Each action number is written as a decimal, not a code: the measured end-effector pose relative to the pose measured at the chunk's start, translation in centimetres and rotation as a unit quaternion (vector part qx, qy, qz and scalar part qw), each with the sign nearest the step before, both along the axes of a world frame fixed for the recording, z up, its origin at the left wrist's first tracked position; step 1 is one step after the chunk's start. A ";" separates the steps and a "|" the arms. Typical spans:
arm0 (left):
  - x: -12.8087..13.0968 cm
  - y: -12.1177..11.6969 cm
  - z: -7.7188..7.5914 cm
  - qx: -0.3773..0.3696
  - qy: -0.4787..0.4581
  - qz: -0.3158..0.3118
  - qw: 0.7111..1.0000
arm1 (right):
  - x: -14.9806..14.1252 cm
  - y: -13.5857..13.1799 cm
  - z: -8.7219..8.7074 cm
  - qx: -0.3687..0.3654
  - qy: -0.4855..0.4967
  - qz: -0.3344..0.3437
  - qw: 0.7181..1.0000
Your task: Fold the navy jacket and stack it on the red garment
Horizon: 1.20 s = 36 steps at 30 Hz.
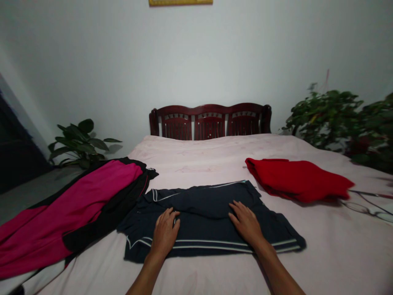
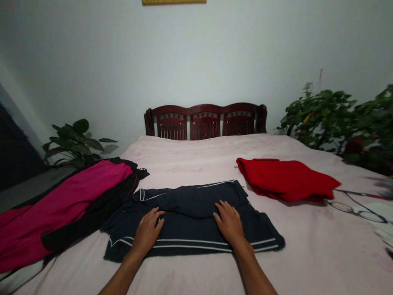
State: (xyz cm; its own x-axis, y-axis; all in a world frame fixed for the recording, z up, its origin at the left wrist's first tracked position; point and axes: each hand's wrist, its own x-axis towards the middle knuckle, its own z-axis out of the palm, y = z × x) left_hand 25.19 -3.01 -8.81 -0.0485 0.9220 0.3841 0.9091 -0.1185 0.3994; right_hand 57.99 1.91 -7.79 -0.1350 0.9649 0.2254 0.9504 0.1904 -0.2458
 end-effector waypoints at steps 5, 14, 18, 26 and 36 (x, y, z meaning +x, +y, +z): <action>0.1 -0.1 0.1 -0.002 0.003 -0.002 1.000 | 0.2 0.2 -0.4 0.011 0.007 0.003 1.000; 0.1 -0.1 0.1 0.005 -0.006 -0.002 1.000 | 0.1 -0.1 0.0 0.004 0.006 0.006 1.000; 0.1 -0.1 0.2 0.013 -0.011 0.001 1.000 | 0.0 -0.3 0.3 0.003 0.014 0.006 1.000; 0.2 -0.4 0.1 0.011 0.004 -0.017 1.000 | 1.3 0.2 0.5 -0.015 0.126 0.018 0.992; 3.1 0.3 3.8 -0.084 0.013 -0.054 0.995 | 8.9 -1.8 4.5 0.012 -0.058 -0.239 0.969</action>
